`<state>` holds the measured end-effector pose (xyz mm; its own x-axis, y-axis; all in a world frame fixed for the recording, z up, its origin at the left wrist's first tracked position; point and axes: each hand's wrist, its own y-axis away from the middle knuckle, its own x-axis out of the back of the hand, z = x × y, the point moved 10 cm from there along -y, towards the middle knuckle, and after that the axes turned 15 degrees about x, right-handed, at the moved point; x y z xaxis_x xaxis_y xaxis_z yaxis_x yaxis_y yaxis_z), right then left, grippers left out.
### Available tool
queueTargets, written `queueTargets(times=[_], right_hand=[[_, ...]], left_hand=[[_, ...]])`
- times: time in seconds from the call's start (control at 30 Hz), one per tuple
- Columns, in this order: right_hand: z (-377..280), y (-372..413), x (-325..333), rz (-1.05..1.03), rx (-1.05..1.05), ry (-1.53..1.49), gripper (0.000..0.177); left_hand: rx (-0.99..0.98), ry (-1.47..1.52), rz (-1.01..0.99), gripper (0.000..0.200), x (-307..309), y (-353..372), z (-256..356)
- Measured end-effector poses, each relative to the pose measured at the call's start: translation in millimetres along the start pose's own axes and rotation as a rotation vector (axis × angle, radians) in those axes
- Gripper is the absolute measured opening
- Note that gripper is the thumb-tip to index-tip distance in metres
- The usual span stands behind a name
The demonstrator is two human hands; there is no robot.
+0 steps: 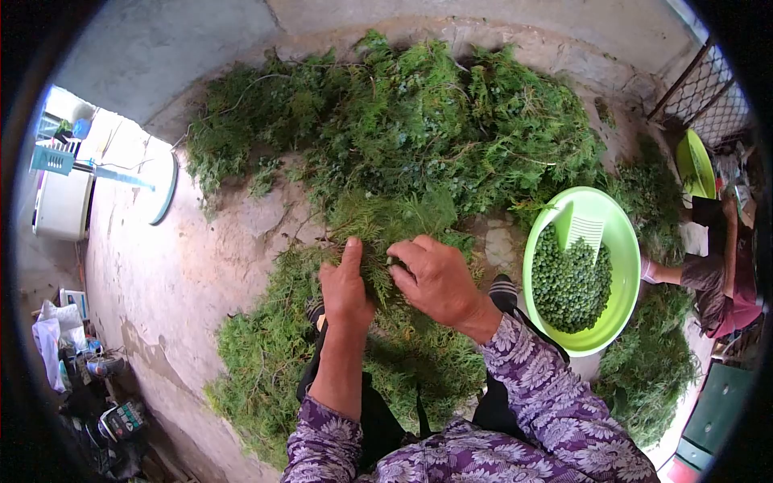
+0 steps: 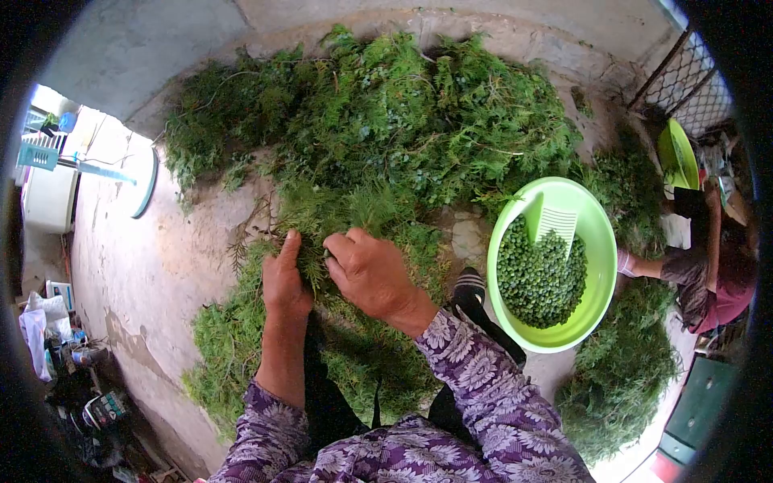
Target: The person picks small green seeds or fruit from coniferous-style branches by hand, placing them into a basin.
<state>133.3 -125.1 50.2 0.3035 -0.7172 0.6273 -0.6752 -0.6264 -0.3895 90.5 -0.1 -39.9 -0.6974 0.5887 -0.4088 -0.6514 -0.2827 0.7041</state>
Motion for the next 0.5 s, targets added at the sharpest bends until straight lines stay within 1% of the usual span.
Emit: queueTargets(times=[0.07,0.1,0.17,0.2,0.23,0.27,0.3,0.33,0.37,0.4,0.47,0.5], right_hand=[[-4,-1,3,0.046,0.037,0.026,0.017],[-5,-1,4,0.044,0.037,0.026,0.017],[4,0,-3,-0.015,-0.099,-0.12,0.016],[5,0,-3,-0.015,-0.097,-0.121,0.016],[12,4,-18,-0.064,-0.191,-0.449,0.014],[13,11,-32,-0.114,-0.284,-0.777,0.012],[14,14,-27,-0.115,-0.284,-0.778,0.012],[7,23,-36,-0.17,-0.406,-1.109,0.011],[-7,31,-45,-0.226,-0.529,-1.44,0.011],[-11,30,-43,-0.229,-0.53,-1.442,0.011],[-14,25,-35,-0.061,-0.549,-1.603,0.016],[-12,25,-34,-0.06,-0.55,-1.605,0.016]], left_hand=[[0.006,0.005,0.018,0.017,3,0,-2],[0.004,-0.006,0.002,0.017,1,1,-1],[0.0,-0.017,-0.013,0.016,-5,6,1],[-0.011,0.003,0.028,0.016,-5,11,4],[-0.023,0.021,0.069,0.015,-3,13,6],[-0.023,0.022,0.069,0.015,1,10,9],[0.012,-0.005,0.02,0.017,5,3,12],[0.047,-0.03,-0.028,0.018,7,-3,12],[0.046,-0.028,-0.024,0.018,11,-7,12],[0.065,0.019,-0.024,0.017,16,-12,10],[0.077,0.08,-0.023,0.014,22,-16,7],[0.078,0.078,-0.021,0.014,24,-18,6]])
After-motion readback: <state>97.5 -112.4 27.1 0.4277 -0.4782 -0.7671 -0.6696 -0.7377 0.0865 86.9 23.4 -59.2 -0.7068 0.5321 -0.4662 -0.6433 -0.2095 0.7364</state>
